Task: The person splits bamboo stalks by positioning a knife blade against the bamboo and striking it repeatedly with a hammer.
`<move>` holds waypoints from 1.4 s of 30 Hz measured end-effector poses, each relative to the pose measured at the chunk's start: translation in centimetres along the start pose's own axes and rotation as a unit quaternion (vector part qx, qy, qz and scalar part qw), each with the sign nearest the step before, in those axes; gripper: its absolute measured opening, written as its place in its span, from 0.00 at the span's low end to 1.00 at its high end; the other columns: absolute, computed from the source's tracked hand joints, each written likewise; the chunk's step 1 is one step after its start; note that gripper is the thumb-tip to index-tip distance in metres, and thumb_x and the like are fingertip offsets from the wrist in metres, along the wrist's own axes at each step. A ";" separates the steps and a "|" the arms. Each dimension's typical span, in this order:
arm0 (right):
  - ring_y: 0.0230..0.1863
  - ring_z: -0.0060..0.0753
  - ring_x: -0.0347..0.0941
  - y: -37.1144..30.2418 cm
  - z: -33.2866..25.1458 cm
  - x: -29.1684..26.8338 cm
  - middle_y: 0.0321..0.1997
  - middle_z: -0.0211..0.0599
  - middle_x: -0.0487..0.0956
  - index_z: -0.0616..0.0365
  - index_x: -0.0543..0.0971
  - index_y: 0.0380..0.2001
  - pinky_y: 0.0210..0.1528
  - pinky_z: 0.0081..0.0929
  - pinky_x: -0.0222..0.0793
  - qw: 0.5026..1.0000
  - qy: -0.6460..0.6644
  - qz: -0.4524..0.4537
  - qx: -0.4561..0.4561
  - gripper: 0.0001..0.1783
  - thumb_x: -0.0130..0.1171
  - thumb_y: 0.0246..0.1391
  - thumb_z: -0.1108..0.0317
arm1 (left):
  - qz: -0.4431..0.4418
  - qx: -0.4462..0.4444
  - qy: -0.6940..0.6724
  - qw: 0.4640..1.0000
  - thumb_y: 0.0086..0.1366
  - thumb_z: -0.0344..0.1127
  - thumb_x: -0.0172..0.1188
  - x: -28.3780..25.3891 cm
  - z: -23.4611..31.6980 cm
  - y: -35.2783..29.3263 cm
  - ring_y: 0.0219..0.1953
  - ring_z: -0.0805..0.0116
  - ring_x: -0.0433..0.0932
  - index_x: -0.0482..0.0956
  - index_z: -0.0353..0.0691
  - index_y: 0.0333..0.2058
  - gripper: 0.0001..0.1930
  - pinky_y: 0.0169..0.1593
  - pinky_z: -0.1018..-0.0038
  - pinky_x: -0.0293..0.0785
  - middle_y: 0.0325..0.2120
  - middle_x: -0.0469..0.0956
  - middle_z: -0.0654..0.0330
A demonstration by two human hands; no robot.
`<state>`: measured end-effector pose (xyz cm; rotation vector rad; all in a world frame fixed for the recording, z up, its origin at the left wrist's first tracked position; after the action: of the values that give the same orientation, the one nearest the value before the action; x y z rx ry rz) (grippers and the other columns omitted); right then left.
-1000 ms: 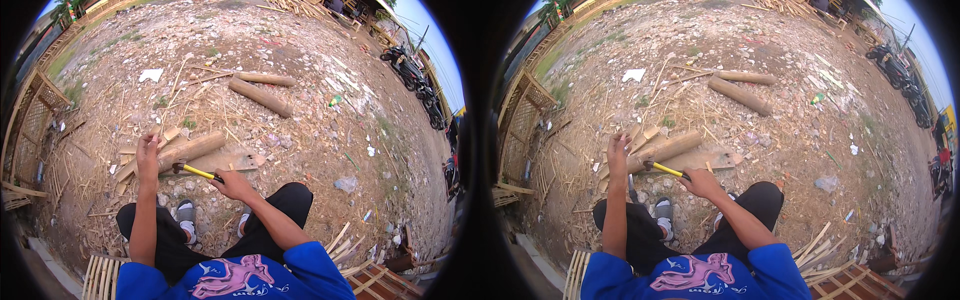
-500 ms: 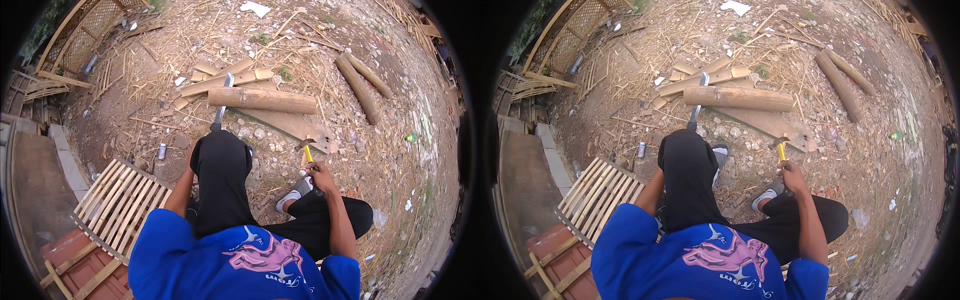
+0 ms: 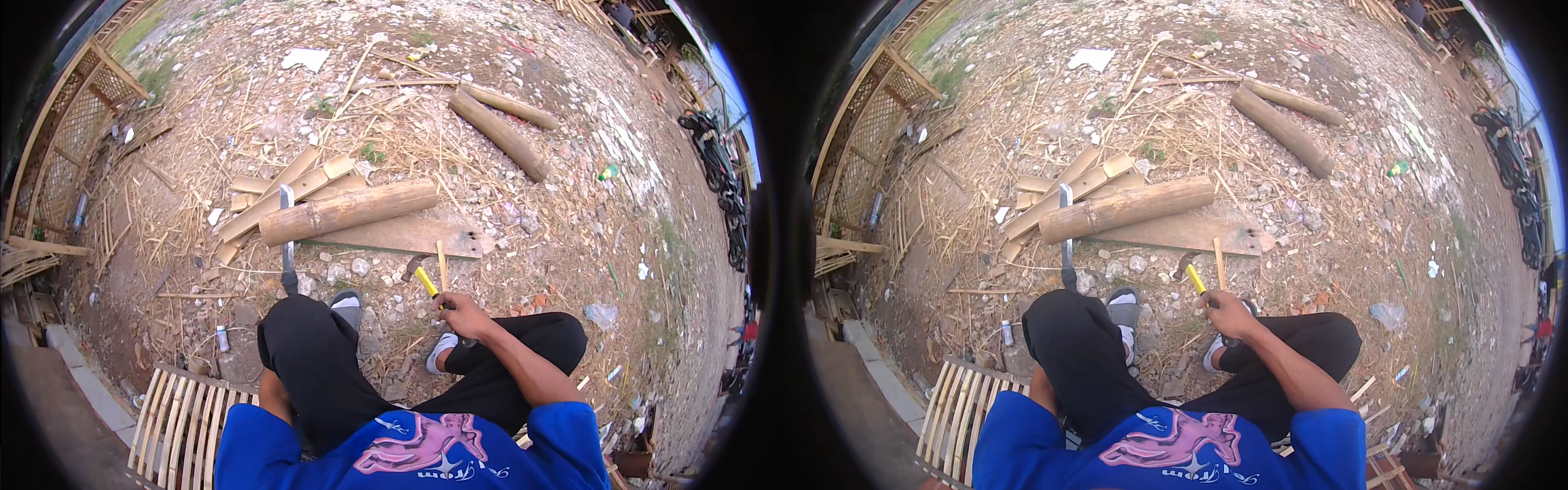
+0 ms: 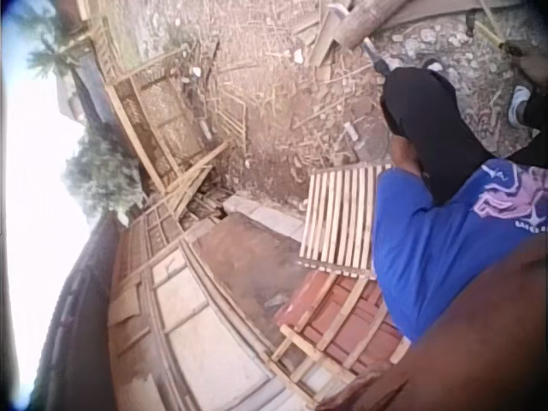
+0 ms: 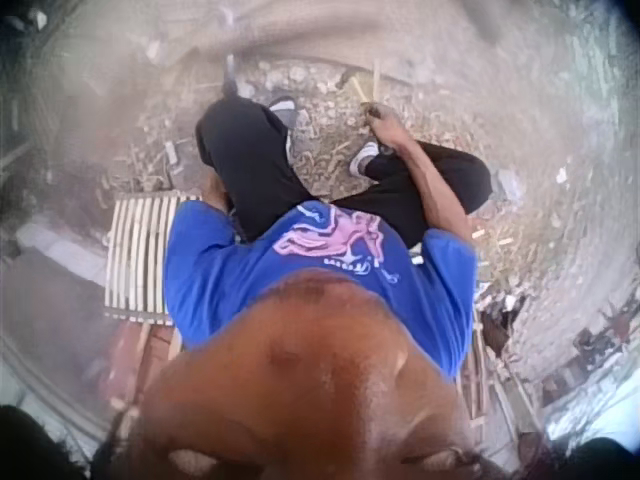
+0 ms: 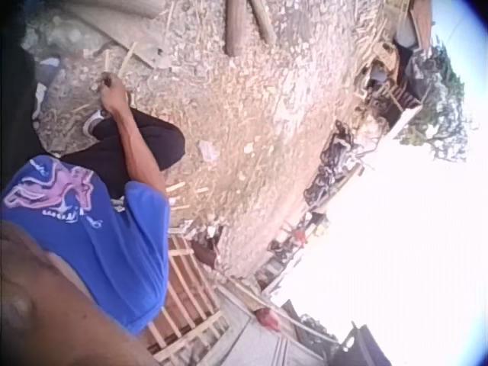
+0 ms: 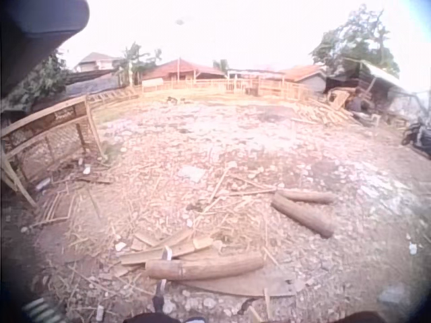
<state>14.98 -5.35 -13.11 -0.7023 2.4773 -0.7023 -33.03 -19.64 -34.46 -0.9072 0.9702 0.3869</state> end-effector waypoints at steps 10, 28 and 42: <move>0.34 0.31 0.72 -4.8 0.1 -3.5 0.34 0.37 0.76 0.55 0.76 0.43 0.38 0.30 0.67 0.998 0.033 -0.046 -0.028 0.12 0.57 0.54 0.71 | 0.008 -0.018 -0.010 1.000 0.56 0.34 0.65 1.0 5.3 0.8 0.32 0.58 0.81 0.72 0.32 0.42 0.18 0.35 0.67 0.78 0.30 0.78 0.51; 0.45 0.43 0.76 -4.8 0.4 -4.2 0.40 0.45 0.79 0.54 0.78 0.42 0.49 0.37 0.68 1.000 0.023 -0.013 -0.006 0.12 0.57 0.53 0.67 | -0.020 -0.092 -0.303 0.948 0.56 0.32 0.64 3.1 10.1 3.6 0.29 0.59 0.81 0.72 0.32 0.41 0.16 0.32 0.68 0.79 0.30 0.78 0.52; 0.35 0.35 0.75 -3.6 0.8 -3.6 0.35 0.43 0.78 0.57 0.77 0.40 0.40 0.34 0.69 0.999 0.038 -0.015 -0.011 0.10 0.56 0.53 0.69 | 0.001 -0.037 -0.574 0.818 0.56 0.31 0.64 1.3 16.9 3.1 0.27 0.60 0.81 0.72 0.32 0.40 0.16 0.30 0.69 0.79 0.29 0.77 0.52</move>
<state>19.39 -6.14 -10.59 -0.7338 2.5520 -0.7276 -25.23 -4.41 -32.79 -0.5599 -0.1717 0.8437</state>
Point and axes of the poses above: each hand's wrist, its own y-axis towards the middle knuckle, its own x-axis out of the palm, z = x × y, the point moved 3 cm from there along y, towards the middle knuckle
